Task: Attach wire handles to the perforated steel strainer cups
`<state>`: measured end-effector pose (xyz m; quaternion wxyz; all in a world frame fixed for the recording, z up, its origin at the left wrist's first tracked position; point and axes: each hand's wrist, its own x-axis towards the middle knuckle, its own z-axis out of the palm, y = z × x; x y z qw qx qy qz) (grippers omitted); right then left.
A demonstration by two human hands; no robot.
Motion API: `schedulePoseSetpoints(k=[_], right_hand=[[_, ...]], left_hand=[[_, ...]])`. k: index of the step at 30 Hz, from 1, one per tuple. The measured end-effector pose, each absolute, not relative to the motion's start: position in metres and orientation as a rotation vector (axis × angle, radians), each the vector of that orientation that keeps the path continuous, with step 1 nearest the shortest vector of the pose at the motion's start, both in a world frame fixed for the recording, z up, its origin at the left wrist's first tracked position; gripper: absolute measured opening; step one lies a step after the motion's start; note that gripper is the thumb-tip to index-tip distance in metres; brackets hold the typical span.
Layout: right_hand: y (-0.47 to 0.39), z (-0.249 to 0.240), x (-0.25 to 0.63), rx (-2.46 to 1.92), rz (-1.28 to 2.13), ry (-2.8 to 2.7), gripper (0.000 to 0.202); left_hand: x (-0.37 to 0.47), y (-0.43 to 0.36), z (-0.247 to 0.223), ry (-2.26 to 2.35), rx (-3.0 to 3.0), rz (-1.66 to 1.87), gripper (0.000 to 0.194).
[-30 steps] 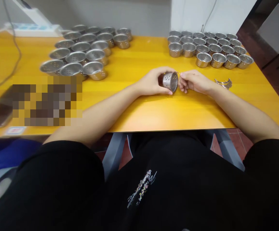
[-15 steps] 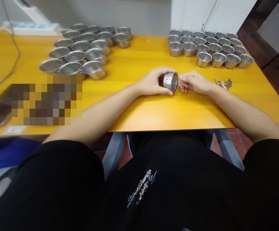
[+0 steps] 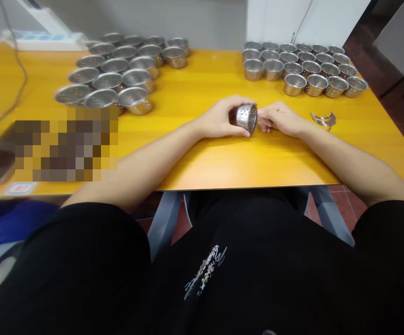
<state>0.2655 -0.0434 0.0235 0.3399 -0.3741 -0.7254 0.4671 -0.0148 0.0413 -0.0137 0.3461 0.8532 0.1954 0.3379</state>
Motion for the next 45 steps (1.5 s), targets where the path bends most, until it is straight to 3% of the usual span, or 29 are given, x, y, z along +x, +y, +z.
schedulePoseSetpoints(k=[22, 34, 45], right_hand=[[-0.042, 0.027, 0.267, -1.021, 1.173, -1.950, 0.085], [-0.056, 0.041, 0.259, -1.139, 1.260, -2.024, 0.064], [-0.052, 0.037, 0.254, -1.188, 1.281, -1.976, 0.062]], left_hand=[[-0.015, 0.041, -0.017, 0.473, 2.173, 0.881, 0.139], [-0.014, 0.036, -0.009, 0.453, 2.342, 0.860, 0.133], [-0.015, 0.040, -0.010, 0.423, 2.366, 0.894, 0.134]])
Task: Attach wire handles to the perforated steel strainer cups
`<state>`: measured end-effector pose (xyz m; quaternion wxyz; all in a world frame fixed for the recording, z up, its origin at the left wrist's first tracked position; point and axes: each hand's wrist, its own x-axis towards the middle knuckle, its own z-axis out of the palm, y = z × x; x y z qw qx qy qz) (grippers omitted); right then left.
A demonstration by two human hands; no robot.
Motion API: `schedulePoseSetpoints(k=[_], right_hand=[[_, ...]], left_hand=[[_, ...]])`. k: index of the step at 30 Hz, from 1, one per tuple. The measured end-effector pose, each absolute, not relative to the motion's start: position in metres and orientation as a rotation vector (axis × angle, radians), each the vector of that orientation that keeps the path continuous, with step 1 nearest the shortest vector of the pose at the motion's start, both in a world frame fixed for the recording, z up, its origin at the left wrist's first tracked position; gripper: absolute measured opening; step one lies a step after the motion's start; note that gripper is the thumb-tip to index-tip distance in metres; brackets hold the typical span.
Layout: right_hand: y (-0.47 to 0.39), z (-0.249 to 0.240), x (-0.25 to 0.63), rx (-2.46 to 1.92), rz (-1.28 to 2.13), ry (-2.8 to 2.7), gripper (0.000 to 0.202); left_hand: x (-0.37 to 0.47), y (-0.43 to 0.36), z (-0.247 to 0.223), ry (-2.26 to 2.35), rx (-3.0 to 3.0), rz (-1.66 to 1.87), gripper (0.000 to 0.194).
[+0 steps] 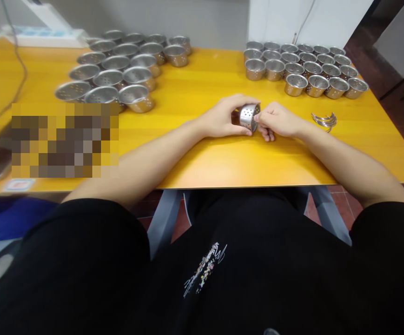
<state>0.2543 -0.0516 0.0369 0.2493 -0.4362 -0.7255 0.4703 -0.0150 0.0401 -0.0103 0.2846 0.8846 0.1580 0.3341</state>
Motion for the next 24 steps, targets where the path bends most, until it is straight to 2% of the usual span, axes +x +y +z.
schedulePoseSetpoints(k=[24], right_hand=[[-0.058, 0.041, 0.241, -1.226, 1.196, -1.908, 0.057]], left_hand=[[-0.017, 0.037, -0.009, 0.425, 2.404, 0.906, 0.133]])
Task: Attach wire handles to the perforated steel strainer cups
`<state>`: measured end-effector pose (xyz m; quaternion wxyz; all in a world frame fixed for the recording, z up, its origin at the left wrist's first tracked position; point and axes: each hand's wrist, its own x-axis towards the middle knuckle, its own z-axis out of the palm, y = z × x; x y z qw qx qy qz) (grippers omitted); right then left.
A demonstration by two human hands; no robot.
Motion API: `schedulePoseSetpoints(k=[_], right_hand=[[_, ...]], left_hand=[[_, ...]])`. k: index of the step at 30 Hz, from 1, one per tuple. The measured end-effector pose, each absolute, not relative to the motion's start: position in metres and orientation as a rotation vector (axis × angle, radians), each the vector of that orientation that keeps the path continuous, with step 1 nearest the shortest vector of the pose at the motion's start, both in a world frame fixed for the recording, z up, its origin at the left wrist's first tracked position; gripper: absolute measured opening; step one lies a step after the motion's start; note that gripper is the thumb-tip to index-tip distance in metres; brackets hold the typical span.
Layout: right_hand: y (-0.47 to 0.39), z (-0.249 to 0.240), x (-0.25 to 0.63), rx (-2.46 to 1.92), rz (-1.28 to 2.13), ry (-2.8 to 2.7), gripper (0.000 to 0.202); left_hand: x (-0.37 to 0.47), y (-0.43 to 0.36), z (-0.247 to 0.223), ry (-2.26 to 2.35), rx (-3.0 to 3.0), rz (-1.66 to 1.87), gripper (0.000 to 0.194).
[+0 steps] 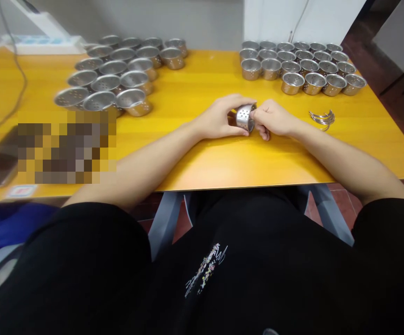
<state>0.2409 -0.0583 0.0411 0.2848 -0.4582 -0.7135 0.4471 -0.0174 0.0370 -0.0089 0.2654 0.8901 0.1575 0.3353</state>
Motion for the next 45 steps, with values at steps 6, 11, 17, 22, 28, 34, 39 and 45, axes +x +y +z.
schedulePoseSetpoints(k=[6, 11, 17, 22, 28, 34, 39, 45], right_hand=[[-0.0586, 0.0387, 0.2451, -1.165, 1.203, -1.892, 0.062], [-0.0579, 0.0358, 0.2471, -1.176, 1.212, -1.887, 0.067], [-0.0596, 0.0348, 0.2489, -1.119, 1.230, -1.882, 0.077], [-0.0604, 0.0347, 0.2503, -1.104, 1.224, -1.932, 0.078], [-0.0598, 0.0330, 0.2513, -1.111, 1.240, -1.912, 0.077], [-0.0598, 0.0310, 0.2510, -1.073, 1.241, -1.902, 0.068], [-0.0643, 0.0335, 0.2501, -1.078, 1.168, -1.933, 0.061], [-0.0661, 0.0386, 0.2433, -1.101, 1.102, -1.917, 0.063]], left_hand=[[-0.0156, 0.0348, -0.0053, 0.441, 2.398, 0.877, 0.132], [-0.0138, 0.0363, -0.0063, 0.460, 2.383, 0.870, 0.132], [-0.0119, 0.0362, -0.0102, 0.428, 2.339, 0.860, 0.147], [-0.0103, 0.0306, -0.0072, 0.393, 2.385, 0.855, 0.141], [-0.0094, 0.0295, -0.0075, 0.434, 2.391, 0.896, 0.130], [-0.0107, 0.0320, -0.0084, 0.394, 2.420, 0.906, 0.127], [-0.0103, 0.0300, -0.0047, 0.395, 2.412, 0.900, 0.124], [-0.0087, 0.0291, -0.0055, 0.436, 2.372, 0.908, 0.118]])
